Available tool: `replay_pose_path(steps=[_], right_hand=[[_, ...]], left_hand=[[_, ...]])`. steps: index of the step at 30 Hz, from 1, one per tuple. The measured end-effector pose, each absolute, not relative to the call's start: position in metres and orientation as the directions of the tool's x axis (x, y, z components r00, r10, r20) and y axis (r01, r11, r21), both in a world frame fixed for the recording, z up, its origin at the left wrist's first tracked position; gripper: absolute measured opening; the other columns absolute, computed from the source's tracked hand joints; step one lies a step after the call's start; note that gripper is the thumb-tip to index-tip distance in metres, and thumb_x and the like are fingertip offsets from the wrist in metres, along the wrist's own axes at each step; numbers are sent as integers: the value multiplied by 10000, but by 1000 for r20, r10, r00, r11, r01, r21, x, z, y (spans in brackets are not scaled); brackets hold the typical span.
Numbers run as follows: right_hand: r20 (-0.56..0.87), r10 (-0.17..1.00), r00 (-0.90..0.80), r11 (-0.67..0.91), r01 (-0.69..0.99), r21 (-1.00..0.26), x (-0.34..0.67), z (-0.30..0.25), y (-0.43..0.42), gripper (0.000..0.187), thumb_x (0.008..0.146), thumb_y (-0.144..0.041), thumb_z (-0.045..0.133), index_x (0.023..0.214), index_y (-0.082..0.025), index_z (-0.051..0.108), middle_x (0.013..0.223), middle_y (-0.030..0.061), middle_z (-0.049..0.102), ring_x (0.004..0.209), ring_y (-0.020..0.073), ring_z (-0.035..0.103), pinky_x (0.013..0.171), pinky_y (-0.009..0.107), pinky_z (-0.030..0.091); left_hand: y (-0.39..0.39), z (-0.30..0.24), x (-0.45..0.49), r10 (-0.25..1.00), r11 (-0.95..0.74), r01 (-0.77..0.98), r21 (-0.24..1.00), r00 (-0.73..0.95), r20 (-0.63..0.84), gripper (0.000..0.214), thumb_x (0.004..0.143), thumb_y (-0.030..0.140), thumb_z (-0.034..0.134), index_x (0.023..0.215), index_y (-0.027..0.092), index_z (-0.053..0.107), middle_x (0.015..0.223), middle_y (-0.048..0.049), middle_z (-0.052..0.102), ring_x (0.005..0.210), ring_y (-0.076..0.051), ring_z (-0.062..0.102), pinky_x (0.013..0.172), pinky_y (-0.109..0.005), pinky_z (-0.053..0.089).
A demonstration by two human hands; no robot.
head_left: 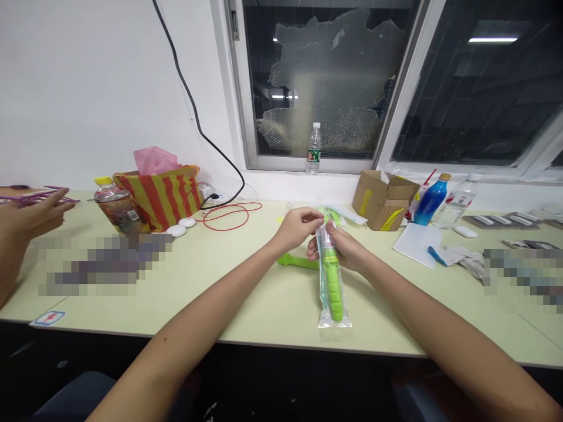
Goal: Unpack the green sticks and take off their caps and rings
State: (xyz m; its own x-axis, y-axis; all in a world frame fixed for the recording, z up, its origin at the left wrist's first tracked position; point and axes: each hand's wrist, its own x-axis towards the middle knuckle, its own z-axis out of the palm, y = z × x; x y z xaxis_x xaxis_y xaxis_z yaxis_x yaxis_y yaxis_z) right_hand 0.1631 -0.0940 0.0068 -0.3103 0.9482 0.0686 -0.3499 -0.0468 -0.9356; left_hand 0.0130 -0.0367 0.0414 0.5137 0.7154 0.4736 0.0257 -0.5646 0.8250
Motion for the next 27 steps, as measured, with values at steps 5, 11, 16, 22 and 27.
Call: replay_pose_path(steps=[5, 11, 16, 22, 27], right_hand=[[141, 986, -89, 115, -249, -962, 173, 4, -98, 324, 803, -496, 690, 912, -201, 613, 789, 30, 663, 675, 165, 640, 646, 315, 554], [315, 948, 48, 319, -101, -943, 192, 6, -96, 178, 742, -334, 740, 838, -190, 696, 846, 28, 648, 762, 165, 619, 649, 299, 556], [347, 930, 121, 354, -47, -934, 189, 7, -101, 177, 722, -331, 745, 793, -178, 689, 738, 21, 637, 659, 157, 599, 534, 289, 544], [381, 907, 178, 390, -18, -921, 185, 7, -102, 100, 717, -254, 711, 737, -178, 649, 658, 1, 609, 588, 145, 574, 462, 267, 508], [354, 918, 180, 363, -18, -932, 184, 3, -101, 86, 708, -225, 678, 784, -185, 671, 681, -1, 606, 583, 136, 558, 500, 290, 516]], left_hand=[[-44, 33, 5, 752, -532, -65, 844, 421, 506, 244, 759, 263, 705, 955, 120, 687, 937, -93, 691, 829, -171, 647, 744, -317, 550], [-50, 29, 4, 750, -432, -182, 883, 471, 464, 279, 725, 227, 735, 975, 128, 662, 957, -93, 657, 870, -185, 629, 669, -304, 565], [-51, 23, 8, 769, -383, -226, 896, 460, 445, 293, 696, 194, 749, 963, 138, 642, 884, -60, 636, 844, -166, 625, 683, -287, 547], [-53, 17, 15, 851, -268, -334, 904, 357, 385, 505, 642, 139, 770, 1070, 189, 507, 752, 16, 643, 692, -122, 626, 688, -297, 526], [-56, 14, 17, 910, -150, -261, 954, 340, 236, 357, 633, 154, 782, 940, 120, 603, 749, -32, 658, 690, -137, 630, 700, -327, 533]])
